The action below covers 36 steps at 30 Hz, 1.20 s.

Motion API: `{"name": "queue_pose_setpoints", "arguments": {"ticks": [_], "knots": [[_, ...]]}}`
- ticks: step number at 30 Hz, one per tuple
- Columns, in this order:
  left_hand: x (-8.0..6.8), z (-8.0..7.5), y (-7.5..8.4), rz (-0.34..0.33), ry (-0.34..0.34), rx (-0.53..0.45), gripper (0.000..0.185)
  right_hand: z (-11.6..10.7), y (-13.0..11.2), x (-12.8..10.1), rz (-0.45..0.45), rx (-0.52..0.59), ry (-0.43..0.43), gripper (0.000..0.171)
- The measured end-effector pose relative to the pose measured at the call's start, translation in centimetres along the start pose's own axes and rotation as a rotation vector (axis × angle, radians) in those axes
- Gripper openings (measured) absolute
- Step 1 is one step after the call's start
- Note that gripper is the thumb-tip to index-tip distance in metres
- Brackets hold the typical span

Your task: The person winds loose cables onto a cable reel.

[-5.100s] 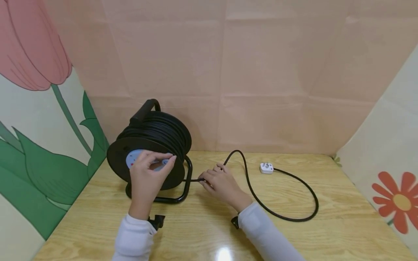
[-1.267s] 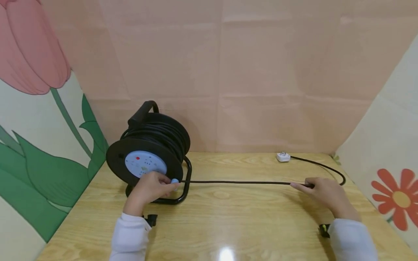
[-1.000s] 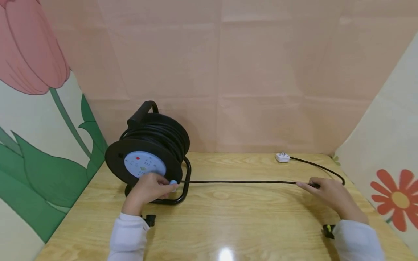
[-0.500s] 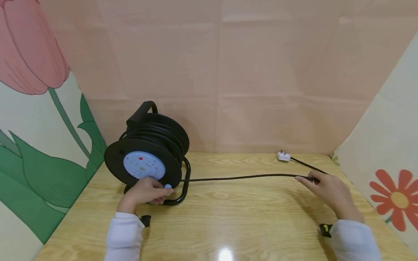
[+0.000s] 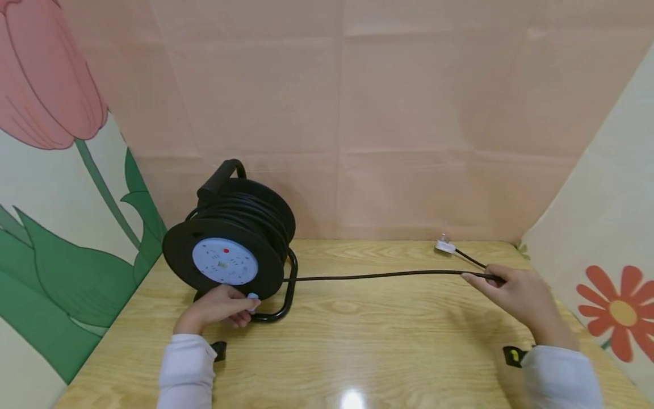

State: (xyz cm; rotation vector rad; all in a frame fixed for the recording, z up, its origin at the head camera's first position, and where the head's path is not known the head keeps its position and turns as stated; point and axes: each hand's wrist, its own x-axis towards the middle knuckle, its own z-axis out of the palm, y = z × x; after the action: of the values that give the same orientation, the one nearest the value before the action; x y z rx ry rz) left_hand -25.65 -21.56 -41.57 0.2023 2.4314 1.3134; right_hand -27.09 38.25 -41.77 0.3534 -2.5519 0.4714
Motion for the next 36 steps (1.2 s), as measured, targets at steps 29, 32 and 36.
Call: {"name": "queue_pose_setpoints", "arguments": {"ticks": [29, 32, 36], "knots": [[-1.1, -2.1, -3.2, -0.060, 0.138, 0.000, 0.041, -1.0, -1.9, 0.6, -0.097, 0.016, 0.014, 0.028], [-1.3, -2.3, -3.6, -0.074, 0.167, 0.002, 0.041, -0.9, -2.1, 0.6, -0.093, 0.019, -0.014, 0.026], [-1.7, -2.7, -4.1, -0.081, 0.211, 0.005, 0.042, -0.8, -2.3, 0.5, -0.075, 0.042, -0.064, 0.020]]}}
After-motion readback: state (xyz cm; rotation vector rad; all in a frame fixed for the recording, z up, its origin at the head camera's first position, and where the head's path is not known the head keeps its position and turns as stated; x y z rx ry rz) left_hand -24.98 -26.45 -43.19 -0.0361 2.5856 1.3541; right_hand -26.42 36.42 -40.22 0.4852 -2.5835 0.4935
